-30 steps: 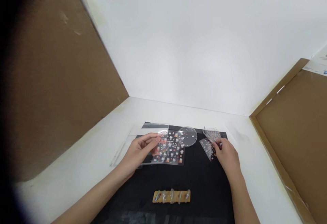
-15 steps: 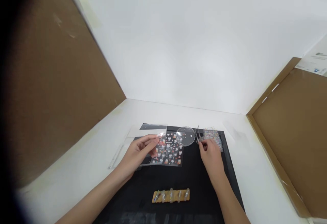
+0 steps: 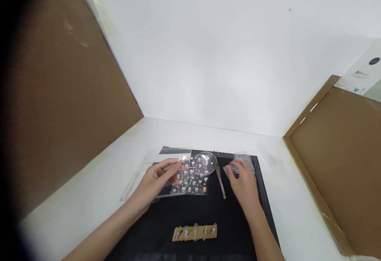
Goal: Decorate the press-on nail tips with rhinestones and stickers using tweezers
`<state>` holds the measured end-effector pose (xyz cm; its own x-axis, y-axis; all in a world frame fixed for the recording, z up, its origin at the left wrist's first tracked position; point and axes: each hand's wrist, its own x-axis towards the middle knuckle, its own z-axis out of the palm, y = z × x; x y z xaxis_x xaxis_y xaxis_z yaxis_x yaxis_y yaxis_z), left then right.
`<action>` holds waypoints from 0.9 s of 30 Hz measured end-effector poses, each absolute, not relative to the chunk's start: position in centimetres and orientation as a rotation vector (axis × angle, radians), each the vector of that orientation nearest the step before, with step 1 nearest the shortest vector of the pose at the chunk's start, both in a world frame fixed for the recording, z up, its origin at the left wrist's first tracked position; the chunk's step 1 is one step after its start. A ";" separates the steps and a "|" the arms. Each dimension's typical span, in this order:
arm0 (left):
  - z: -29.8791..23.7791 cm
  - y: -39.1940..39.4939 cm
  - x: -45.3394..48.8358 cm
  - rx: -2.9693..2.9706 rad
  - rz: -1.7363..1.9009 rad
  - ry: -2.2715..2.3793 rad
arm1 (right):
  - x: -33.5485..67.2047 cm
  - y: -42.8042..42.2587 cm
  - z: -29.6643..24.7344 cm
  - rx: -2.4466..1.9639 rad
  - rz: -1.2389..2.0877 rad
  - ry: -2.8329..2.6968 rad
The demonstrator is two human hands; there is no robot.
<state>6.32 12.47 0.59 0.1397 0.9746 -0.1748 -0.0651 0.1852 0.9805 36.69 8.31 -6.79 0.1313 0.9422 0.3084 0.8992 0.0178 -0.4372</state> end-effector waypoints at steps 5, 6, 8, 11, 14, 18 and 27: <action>-0.8 12.6 6.3 1.107 1.052 1.120 | 40.9 7.9 -6.8 -2.147 -0.091 -1.581; -1.1 12.6 6.3 1.114 1.054 1.104 | 41.4 7.8 -7.1 -2.186 -0.086 -1.584; -1.4 12.6 6.3 1.118 1.052 1.080 | 41.9 7.6 -7.5 -2.228 -0.048 -1.629; -0.9 12.5 6.4 1.106 1.038 1.091 | 42.4 7.3 -7.6 -2.246 0.045 -1.707; 0.3 12.5 6.6 1.077 1.015 1.123 | 42.9 7.2 -7.4 -2.259 0.145 -1.731; 1.2 12.4 6.8 1.030 0.995 1.148 | 43.2 7.4 -7.6 -2.275 0.260 -1.729; 1.2 12.3 7.0 1.002 0.990 1.167 | 43.2 7.7 -7.7 -2.305 0.242 -1.763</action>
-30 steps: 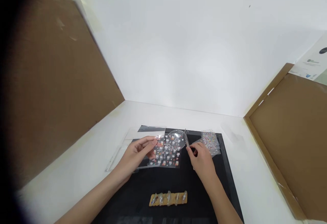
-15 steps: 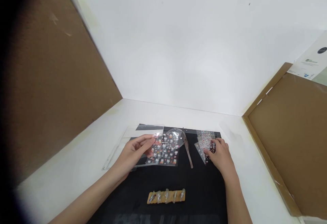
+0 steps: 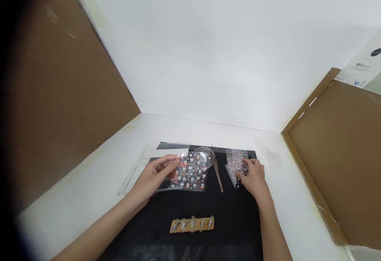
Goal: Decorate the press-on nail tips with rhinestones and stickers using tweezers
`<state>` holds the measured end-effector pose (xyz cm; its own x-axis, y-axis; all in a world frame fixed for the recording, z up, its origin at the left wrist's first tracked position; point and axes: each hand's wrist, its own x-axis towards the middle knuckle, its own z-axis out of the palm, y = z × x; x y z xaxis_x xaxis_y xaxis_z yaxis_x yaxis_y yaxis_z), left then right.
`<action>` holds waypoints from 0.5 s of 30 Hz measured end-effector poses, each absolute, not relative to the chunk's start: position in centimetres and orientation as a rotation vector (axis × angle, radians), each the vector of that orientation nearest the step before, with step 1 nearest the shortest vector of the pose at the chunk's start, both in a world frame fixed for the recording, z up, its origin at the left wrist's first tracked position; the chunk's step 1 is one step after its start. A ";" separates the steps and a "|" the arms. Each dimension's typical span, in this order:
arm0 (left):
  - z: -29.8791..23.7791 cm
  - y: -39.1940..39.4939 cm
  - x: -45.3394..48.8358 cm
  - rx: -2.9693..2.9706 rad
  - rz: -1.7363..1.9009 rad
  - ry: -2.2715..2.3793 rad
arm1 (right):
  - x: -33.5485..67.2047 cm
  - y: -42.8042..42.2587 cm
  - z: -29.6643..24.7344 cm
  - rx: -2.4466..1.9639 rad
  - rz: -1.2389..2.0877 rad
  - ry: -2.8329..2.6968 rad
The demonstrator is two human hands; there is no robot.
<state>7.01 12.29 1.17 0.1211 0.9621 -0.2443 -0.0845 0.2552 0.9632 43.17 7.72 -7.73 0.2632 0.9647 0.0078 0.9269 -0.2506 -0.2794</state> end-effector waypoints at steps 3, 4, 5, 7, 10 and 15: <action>1.4 12.3 7.0 1.007 0.999 1.157 | 43.2 7.5 -7.7 -2.298 0.223 -1.736; 1.4 12.3 7.0 1.011 0.998 1.155 | 43.1 7.4 -7.7 -2.296 0.224 -1.720; 1.5 12.2 7.0 1.013 0.993 1.154 | 43.1 7.3 -7.7 -2.294 0.228 -1.704; 1.5 12.2 7.0 1.022 0.979 1.154 | 43.0 7.2 -7.8 -2.290 0.245 -1.676; 1.4 12.2 7.0 1.033 0.970 1.149 | 43.1 7.0 -7.9 -2.277 0.268 -1.660; 1.4 12.1 7.1 1.033 0.972 1.151 | 43.6 7.2 -7.9 -2.253 0.283 -1.650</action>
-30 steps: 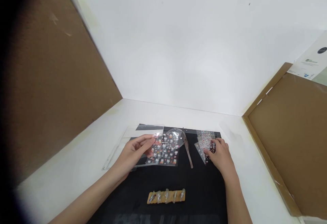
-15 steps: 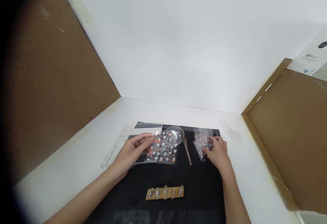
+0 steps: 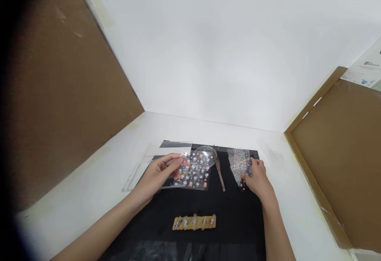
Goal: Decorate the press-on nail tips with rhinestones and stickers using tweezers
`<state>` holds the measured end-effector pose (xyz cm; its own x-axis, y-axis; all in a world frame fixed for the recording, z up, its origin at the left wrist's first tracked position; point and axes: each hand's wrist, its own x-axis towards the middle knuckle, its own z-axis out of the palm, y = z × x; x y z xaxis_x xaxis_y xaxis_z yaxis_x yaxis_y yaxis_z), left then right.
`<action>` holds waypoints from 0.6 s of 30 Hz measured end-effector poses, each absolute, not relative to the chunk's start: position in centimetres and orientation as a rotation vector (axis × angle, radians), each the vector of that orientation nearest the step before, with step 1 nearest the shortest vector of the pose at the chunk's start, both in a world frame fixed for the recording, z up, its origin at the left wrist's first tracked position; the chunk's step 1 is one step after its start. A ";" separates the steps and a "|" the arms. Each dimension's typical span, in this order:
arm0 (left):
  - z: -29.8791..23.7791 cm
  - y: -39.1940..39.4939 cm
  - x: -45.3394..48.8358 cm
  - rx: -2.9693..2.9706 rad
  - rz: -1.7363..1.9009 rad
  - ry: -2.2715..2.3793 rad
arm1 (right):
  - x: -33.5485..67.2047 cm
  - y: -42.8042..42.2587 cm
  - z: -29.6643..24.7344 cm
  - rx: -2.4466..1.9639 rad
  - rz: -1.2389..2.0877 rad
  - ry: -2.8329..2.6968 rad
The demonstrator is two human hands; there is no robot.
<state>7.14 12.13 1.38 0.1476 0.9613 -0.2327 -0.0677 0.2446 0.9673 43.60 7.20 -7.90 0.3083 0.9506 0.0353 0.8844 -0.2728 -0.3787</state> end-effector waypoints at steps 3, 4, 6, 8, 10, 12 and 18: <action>1.4 12.1 7.1 1.053 0.973 1.151 | 43.9 7.3 -7.9 -2.229 0.298 -1.640; 1.4 12.1 7.1 1.055 0.972 1.153 | 43.9 7.2 -7.8 -2.217 0.303 -1.637; 1.4 12.2 7.0 1.056 0.968 1.156 | 43.8 7.2 -7.7 -2.196 0.307 -1.626; 1.3 12.2 6.9 1.067 0.966 1.158 | 43.7 7.1 -7.7 -2.185 0.305 -1.606; 1.3 12.1 6.9 1.076 0.961 1.160 | 43.5 7.2 -7.7 -2.184 0.301 -1.587; 1.4 12.0 7.0 1.075 0.956 1.156 | 43.1 7.4 -7.7 -2.188 0.297 -1.575; 1.1 12.0 6.9 1.090 0.967 1.125 | 41.8 8.2 -8.1 -2.168 0.285 -1.589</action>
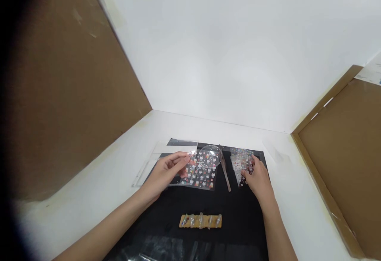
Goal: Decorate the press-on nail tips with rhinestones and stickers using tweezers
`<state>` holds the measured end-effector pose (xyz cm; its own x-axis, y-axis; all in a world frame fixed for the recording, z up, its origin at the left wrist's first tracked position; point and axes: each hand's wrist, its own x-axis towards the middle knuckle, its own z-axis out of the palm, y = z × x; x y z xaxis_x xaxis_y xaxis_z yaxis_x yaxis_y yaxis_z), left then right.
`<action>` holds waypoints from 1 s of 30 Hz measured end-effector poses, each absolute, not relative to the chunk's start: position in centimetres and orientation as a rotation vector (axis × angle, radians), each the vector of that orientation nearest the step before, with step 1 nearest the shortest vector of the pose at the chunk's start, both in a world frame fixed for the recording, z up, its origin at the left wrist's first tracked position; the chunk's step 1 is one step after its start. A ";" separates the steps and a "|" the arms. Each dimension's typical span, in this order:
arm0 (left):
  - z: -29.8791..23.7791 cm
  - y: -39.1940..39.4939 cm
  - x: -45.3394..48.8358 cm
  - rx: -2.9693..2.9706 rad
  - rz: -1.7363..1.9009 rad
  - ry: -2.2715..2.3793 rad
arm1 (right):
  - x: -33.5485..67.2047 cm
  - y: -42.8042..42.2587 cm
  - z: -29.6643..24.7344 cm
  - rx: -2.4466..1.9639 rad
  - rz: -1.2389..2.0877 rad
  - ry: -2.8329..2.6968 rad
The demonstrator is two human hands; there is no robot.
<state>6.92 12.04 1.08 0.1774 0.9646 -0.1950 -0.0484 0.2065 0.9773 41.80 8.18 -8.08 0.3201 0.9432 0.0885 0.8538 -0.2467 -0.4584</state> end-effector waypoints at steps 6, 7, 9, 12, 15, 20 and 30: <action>0.1 12.2 6.6 1.196 0.998 1.106 | 41.1 8.2 -8.1 -2.123 0.247 -1.578; 0.0 12.2 6.6 1.201 1.000 1.107 | 41.0 8.1 -8.1 -2.123 0.247 -1.561; 0.0 12.2 6.6 1.207 1.000 1.108 | 40.8 8.1 -8.1 -2.124 0.258 -1.524; -0.1 12.2 6.6 1.216 0.998 1.108 | 40.6 8.2 -8.0 -2.122 0.298 -1.478; -0.1 12.3 6.6 1.221 0.996 1.109 | 40.3 8.3 -7.8 -2.111 0.366 -1.443; 0.0 12.2 6.5 1.221 0.987 1.106 | 39.5 8.2 -7.2 -2.075 0.492 -1.352; -0.4 12.4 6.8 1.202 1.043 1.101 | 36.6 7.4 -3.2 -1.657 0.687 -1.080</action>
